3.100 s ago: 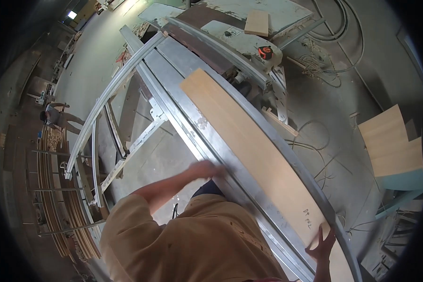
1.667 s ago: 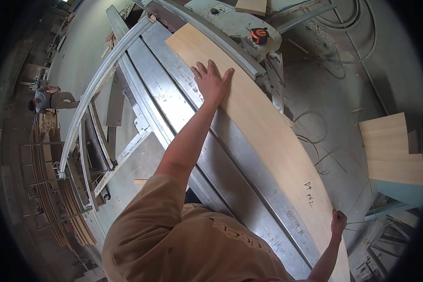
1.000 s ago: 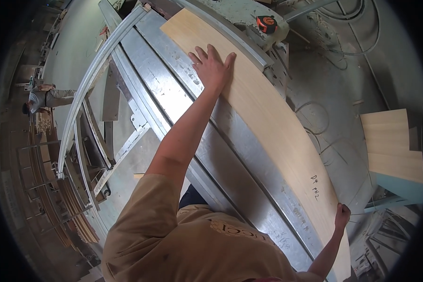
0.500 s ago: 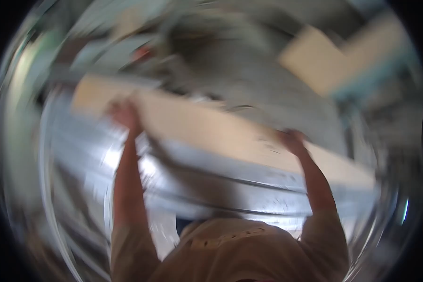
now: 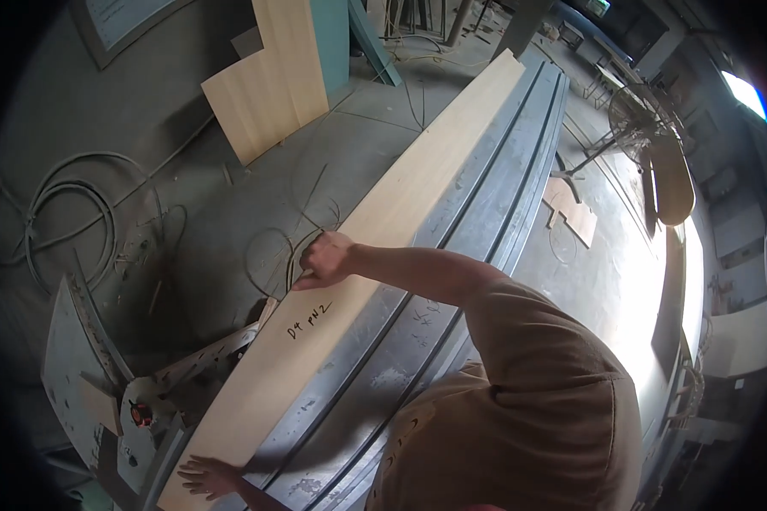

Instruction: The recorder uses a large industrial sliding table saw to cut wooden planks and then moves them within the workshop.

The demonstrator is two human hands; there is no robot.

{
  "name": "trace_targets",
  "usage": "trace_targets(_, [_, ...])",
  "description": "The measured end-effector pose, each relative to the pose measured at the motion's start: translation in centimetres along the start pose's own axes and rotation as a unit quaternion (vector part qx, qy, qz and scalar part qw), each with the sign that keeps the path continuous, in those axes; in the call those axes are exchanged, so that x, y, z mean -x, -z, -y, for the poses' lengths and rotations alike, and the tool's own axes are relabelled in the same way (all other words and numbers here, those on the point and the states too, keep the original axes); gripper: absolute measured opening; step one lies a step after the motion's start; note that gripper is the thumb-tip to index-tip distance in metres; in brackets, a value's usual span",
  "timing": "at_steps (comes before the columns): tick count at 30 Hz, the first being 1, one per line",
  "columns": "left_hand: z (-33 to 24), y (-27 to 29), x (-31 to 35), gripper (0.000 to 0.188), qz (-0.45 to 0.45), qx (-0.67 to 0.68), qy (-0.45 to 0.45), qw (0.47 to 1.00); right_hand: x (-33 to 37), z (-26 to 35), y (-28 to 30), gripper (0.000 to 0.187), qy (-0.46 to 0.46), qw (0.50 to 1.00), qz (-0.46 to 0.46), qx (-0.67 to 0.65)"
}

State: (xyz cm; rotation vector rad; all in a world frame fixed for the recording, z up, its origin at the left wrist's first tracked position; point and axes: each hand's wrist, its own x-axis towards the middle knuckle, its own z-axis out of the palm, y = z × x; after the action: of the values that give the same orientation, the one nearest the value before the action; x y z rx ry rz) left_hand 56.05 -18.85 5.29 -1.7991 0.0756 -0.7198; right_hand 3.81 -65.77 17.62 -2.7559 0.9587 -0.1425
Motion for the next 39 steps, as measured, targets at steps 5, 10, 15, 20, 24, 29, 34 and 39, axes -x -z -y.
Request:
trace_targets(5, [8.3,12.6,0.8,0.098,-0.356,0.719,-0.279,0.528,5.9,-1.2,0.3,0.062,0.126,0.957,-0.259,0.015])
trace_targets(10, [17.9,22.3,1.1,0.083,-0.137,0.654,-0.511,0.542,10.4,1.9,2.5,0.065,0.14,0.952,-0.272,-0.013])
trace_targets(15, [18.5,21.7,5.2,0.053,0.056,0.621,-0.611,0.488,18.1,3.1,2.9,0.074,0.091,0.975,-0.196,-0.055])
trace_targets(20, [20.7,19.8,8.3,0.053,0.112,0.445,-0.628,0.628,20.3,3.4,5.1,0.052,0.064,0.988,-0.117,-0.085])
trace_targets(24, [24.6,22.4,12.5,0.046,0.053,0.63,-0.561,0.534,23.2,3.2,5.5,0.04,0.028,0.996,-0.007,-0.083])
trace_targets(29, [24.7,20.0,17.6,0.05,-0.059,0.673,-0.542,0.499,27.6,4.5,2.3,0.041,0.009,0.998,-0.039,-0.043])
trace_targets(34, [19.6,16.0,20.8,0.058,-0.135,0.673,-0.522,0.507,30.1,4.5,0.2,0.055,0.014,0.996,-0.083,-0.032])
trace_targets(39, [18.6,14.5,20.2,0.073,-0.125,0.653,-0.517,0.538,30.4,3.9,-0.1,0.068,0.016,0.99,-0.012,-0.14])
